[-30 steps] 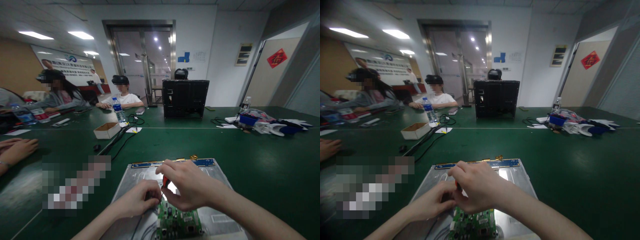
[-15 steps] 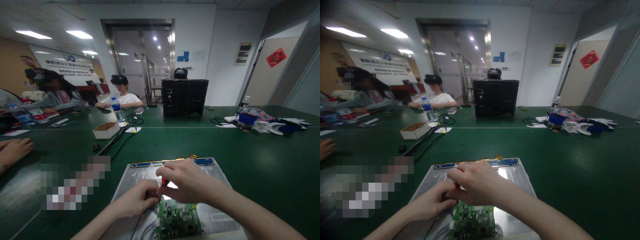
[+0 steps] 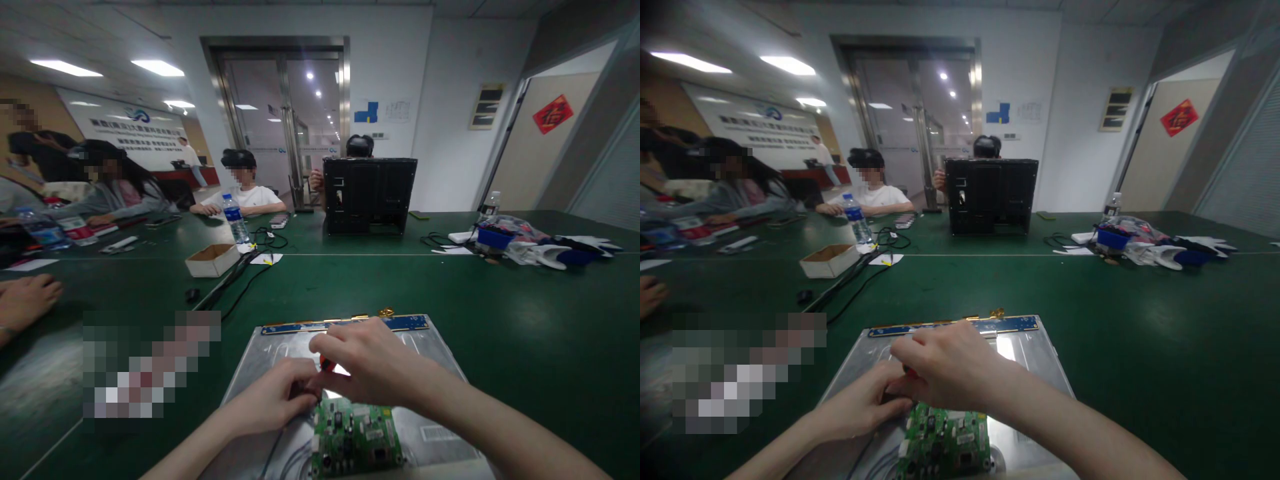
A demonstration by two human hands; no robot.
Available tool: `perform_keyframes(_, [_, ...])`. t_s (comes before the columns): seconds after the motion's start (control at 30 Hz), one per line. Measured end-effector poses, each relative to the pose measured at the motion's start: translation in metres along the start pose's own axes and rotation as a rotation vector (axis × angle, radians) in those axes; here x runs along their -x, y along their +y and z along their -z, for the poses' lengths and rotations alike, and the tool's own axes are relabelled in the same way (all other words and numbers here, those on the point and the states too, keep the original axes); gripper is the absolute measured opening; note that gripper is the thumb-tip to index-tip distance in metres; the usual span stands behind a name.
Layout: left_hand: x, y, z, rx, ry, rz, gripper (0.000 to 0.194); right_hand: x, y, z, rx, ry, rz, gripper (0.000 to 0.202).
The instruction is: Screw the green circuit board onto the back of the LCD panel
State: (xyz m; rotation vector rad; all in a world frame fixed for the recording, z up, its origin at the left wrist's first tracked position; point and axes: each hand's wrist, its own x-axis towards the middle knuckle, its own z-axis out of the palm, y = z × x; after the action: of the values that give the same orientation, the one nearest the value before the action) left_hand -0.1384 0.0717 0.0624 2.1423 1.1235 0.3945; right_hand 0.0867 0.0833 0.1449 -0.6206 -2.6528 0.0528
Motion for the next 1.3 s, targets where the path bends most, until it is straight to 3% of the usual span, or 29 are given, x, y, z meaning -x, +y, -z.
perform_keyframes(0.23, [0.000,-0.002,-0.003,0.077,-0.003,-0.029,0.008,0.003,-0.002,0.006,-0.082,-0.017,0.018,0.033])
perform_keyframes(0.47, [-0.002,0.001,0.002,0.023,-0.043,0.001,0.009,-0.006,-0.002,0.002,0.023,0.001,-0.005,0.016])
perform_keyframes(0.77, [0.000,0.002,0.003,0.025,-0.022,-0.013,0.003,-0.009,-0.004,0.007,0.035,-0.014,-0.109,0.038])
perform_keyframes(0.87, [0.000,0.004,0.003,0.114,-0.041,0.002,0.015,-0.014,-0.008,0.011,0.050,-0.034,-0.132,0.043])
perform_keyframes(1.0, [0.001,0.002,-0.001,0.152,-0.022,0.093,0.014,-0.022,-0.011,0.010,0.089,-0.088,-0.173,0.038])
perform_keyframes(1.17, [0.000,0.001,-0.002,0.098,0.023,0.051,0.008,-0.020,-0.008,0.013,0.013,-0.059,-0.120,0.013])
perform_keyframes(1.3, [-0.001,0.003,0.001,0.074,-0.002,0.037,0.007,-0.018,-0.006,0.015,0.010,-0.072,-0.112,0.015])
